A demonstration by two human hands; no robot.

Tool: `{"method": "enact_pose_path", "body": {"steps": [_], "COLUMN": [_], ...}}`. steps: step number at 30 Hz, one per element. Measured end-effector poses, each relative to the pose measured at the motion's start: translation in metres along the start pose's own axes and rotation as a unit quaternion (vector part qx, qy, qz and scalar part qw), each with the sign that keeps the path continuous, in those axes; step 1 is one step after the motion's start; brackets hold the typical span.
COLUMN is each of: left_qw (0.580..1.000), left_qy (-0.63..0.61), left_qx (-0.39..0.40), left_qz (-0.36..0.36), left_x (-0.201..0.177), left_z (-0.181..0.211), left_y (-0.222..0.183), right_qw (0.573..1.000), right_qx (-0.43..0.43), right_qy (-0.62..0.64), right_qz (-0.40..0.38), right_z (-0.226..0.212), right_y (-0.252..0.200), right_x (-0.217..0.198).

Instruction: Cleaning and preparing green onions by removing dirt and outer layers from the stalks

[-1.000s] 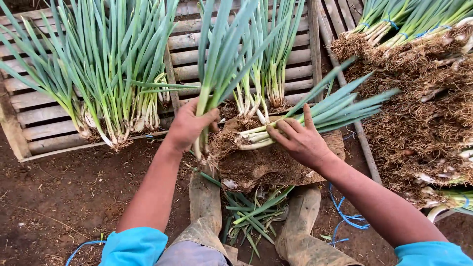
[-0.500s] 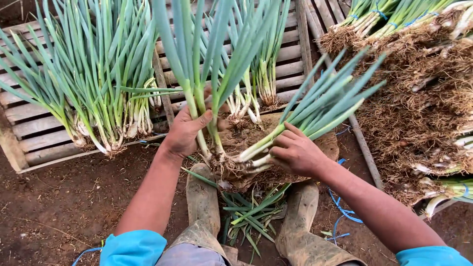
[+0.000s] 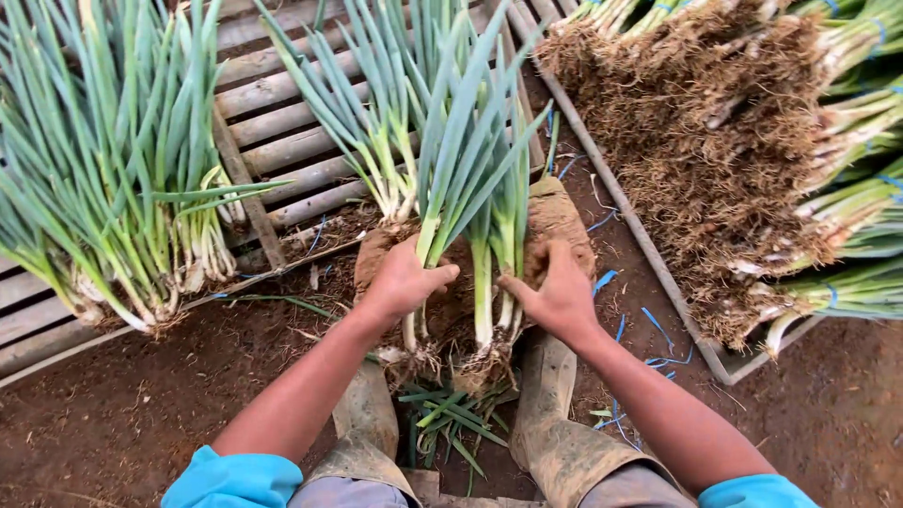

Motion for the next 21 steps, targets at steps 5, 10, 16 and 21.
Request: {"method": "enact_pose_path", "body": {"steps": [5,10,16,21], "left_qw": [0.997,0.994,0.979,0.971], "left_qy": [-0.011,-0.066,-0.188,-0.229], "left_qx": [-0.033,-0.03,-0.055,-0.029], "left_qz": [0.068,0.083,0.054,0.068], "left_x": [0.027,0.045,0.055,0.048], "left_z": [-0.021,-0.009,0.0,0.021], "left_y": [0.01,0.006,-0.005,-0.011], "right_qw": [0.996,0.976,0.911,0.907], "right_qx": [0.02,0.105,0.149,0.079], "right_qy": [-0.015,0.119,0.349,0.372], "right_qz": [-0.086,-0.147,-0.16,-0.181], "right_z": [-0.028,-0.01,-0.027,-0.044], "right_y": [0.004,0.01,0.001,0.014], "right_x": [0.002,0.019,0.016,0.012]}}
Point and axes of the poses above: each hand's wrist, its own y-axis towards the middle knuckle, its own x-axis out of the palm, z = x × y, the point moved 6 cm from there along y, towards the middle knuckle, and after that the axes turned 7 degrees about z, right-handed, at the moved point
